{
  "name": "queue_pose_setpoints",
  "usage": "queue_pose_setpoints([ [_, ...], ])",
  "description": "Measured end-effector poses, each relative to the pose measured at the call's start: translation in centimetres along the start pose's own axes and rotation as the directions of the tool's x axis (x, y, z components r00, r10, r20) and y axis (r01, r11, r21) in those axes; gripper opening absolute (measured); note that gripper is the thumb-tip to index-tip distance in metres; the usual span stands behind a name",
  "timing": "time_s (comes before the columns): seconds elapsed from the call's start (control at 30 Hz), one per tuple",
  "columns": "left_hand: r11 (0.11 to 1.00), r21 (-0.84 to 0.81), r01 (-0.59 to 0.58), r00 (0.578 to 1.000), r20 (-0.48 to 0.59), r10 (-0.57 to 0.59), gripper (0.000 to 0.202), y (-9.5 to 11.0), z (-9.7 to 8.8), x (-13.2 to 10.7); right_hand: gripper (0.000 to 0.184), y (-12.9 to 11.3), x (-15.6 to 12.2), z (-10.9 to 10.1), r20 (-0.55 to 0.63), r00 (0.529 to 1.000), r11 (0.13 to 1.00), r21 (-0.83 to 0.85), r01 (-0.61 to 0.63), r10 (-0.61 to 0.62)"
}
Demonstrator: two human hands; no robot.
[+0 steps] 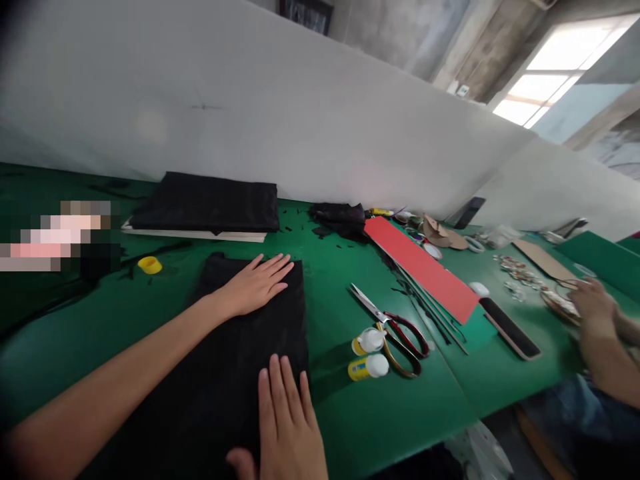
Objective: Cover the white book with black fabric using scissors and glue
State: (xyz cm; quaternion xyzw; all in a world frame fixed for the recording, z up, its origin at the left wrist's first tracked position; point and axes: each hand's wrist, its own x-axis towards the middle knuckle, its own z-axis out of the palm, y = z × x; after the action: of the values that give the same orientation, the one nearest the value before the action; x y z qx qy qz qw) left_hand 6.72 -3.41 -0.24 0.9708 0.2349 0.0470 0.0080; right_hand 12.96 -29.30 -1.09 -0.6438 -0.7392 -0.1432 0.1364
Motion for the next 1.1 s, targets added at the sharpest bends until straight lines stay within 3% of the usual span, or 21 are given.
queue_pose_setpoints([
  [0.13, 0.995, 0.0, -0.097, 0.993, -0.062, 0.097, 0.052, 1.7, -1.1, 0.3, 0.097, -0.4, -0.7, 0.8, 0.048, 0.999, 1.0, 0.001, 0.025, -0.025],
  [0.23, 0.979, -0.117, -0.169, 0.985, -0.067, 0.162, 0.053, 3.9, -1.3, 0.5, 0.115, -0.1, -0.6, 0.8, 0.065, 0.998, 0.999, 0.045, 0.025, -0.028],
  [0.37, 0.969, -0.18, -0.17, 0.985, -0.037, 0.166, 0.055, 5.5, -0.4, 0.3, 0.114, -0.1, -0.6, 0.7, 0.072, 0.997, 0.995, 0.096, -0.02, 0.013],
  [0.57, 0.972, -0.171, -0.158, 0.987, -0.035, 0.154, 0.053, 4.8, 0.2, 0.9, 0.106, 0.5, -0.1, 1.0, 0.047, 0.999, 0.993, 0.118, -0.021, 0.016],
  [0.8, 0.985, -0.14, -0.096, 0.995, -0.043, 0.091, 0.054, 3.9, 0.4, 3.5, 0.098, 4.0, 1.6, 1.1, 0.037, 0.999, 0.99, 0.138, 0.031, -0.036],
  [1.0, 0.991, -0.116, -0.073, 0.993, -0.102, 0.061, 0.053, 3.6, 1.1, 5.0, 0.112, 6.1, 3.0, 1.3, 0.073, 0.993, 0.985, 0.155, 0.077, -0.089],
  [1.07, 0.992, -0.104, -0.064, 0.989, -0.141, 0.049, 0.054, 3.8, 1.0, 4.9, 0.103, 6.0, 2.8, 1.0, 0.028, 0.99, 0.978, 0.163, 0.132, -0.138],
  [1.1, 0.994, -0.097, -0.058, 0.986, -0.163, 0.041, 0.054, 3.9, 0.8, 4.8, 0.09, 5.8, 2.4, 0.7, -0.025, 0.984, 0.967, 0.181, 0.177, -0.175],
])
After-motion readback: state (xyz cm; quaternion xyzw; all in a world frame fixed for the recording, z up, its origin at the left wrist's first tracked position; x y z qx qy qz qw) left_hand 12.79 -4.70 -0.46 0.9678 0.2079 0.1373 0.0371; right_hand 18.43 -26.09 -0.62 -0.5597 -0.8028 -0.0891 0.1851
